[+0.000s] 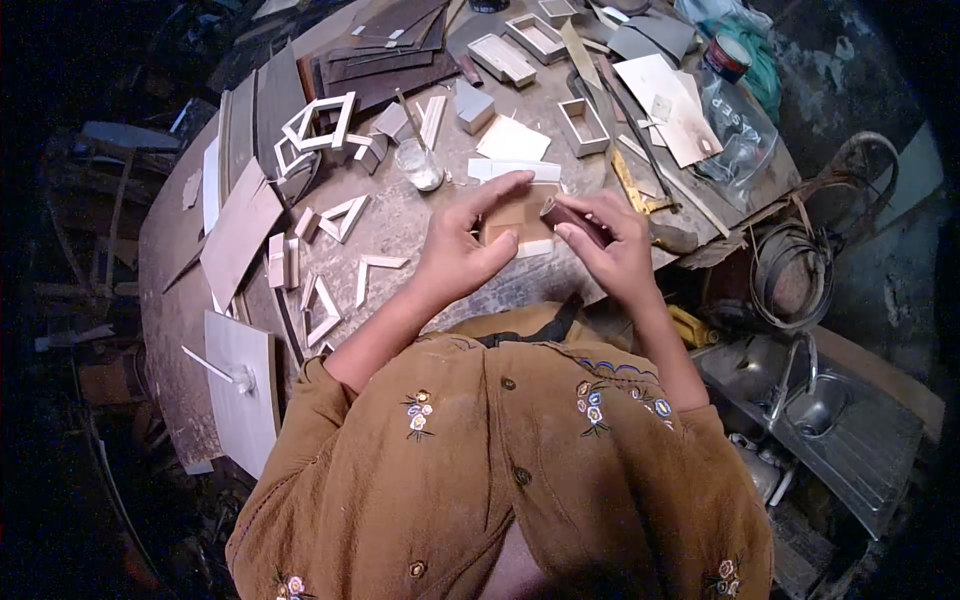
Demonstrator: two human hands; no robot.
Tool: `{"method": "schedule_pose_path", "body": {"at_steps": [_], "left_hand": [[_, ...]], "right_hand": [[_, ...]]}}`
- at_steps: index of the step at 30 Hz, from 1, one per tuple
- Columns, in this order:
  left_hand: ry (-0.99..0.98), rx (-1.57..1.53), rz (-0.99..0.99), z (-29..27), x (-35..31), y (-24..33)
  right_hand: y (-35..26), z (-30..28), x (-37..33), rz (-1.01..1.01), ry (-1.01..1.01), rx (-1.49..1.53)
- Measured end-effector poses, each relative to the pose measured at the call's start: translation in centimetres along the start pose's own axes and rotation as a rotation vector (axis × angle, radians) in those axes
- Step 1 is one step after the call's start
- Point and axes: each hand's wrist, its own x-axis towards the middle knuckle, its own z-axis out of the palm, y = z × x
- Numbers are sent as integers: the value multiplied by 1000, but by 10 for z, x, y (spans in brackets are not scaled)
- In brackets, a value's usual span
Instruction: Assembling and sanding small wooden components to create miniature boxes.
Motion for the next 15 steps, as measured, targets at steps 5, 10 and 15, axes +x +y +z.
{"method": "schedule_pose_path", "body": {"at_steps": [5, 10, 15], "left_hand": [[12, 136, 149, -1, 1, -3], [-11, 443, 219, 6, -1, 10], [-29, 475, 243, 6, 0, 7]], "right_hand": [[0, 1, -5, -50, -54, 46], [10, 1, -9, -46, -29, 29], [6, 0, -14, -23, -36, 19]]}}
